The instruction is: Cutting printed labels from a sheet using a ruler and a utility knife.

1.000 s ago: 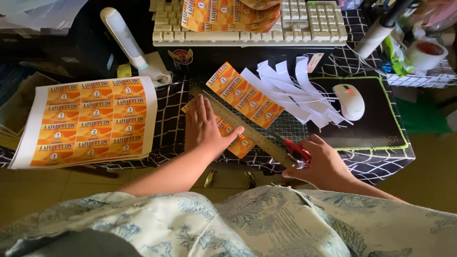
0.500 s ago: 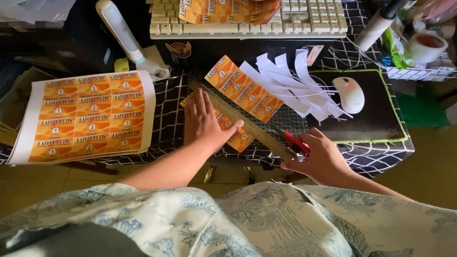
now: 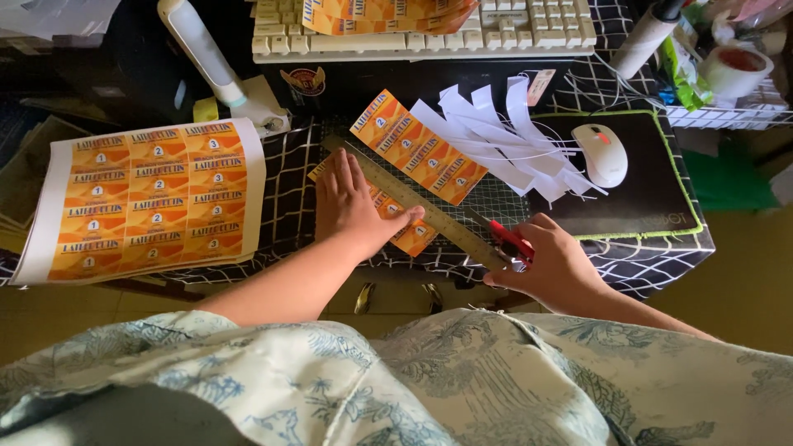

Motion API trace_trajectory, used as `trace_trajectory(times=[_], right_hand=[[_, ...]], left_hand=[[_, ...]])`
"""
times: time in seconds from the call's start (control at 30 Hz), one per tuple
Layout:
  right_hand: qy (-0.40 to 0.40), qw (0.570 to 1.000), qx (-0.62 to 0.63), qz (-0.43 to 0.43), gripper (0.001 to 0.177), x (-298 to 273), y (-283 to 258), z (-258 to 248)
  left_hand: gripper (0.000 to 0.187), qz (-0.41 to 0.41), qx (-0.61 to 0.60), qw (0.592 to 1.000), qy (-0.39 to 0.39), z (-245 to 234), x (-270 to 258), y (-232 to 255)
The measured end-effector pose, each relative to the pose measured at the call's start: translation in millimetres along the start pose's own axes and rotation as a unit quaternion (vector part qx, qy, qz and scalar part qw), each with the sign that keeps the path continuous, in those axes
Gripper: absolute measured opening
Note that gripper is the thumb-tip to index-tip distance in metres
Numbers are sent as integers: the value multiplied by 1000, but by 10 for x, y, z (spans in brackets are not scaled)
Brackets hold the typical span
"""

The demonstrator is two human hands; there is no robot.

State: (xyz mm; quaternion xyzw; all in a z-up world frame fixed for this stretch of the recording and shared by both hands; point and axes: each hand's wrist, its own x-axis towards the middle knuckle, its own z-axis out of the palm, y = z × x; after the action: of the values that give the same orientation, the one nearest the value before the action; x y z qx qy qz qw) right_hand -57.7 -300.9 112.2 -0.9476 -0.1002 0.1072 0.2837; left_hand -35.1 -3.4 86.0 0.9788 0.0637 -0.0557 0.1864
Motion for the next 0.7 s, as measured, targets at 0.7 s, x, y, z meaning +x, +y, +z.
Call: trace_trajectory(times=[0.7], right_hand=[[4, 1000, 17, -23, 49, -33, -38, -29]], left_hand=[[136, -21, 27, 999, -33, -195, -61, 102]])
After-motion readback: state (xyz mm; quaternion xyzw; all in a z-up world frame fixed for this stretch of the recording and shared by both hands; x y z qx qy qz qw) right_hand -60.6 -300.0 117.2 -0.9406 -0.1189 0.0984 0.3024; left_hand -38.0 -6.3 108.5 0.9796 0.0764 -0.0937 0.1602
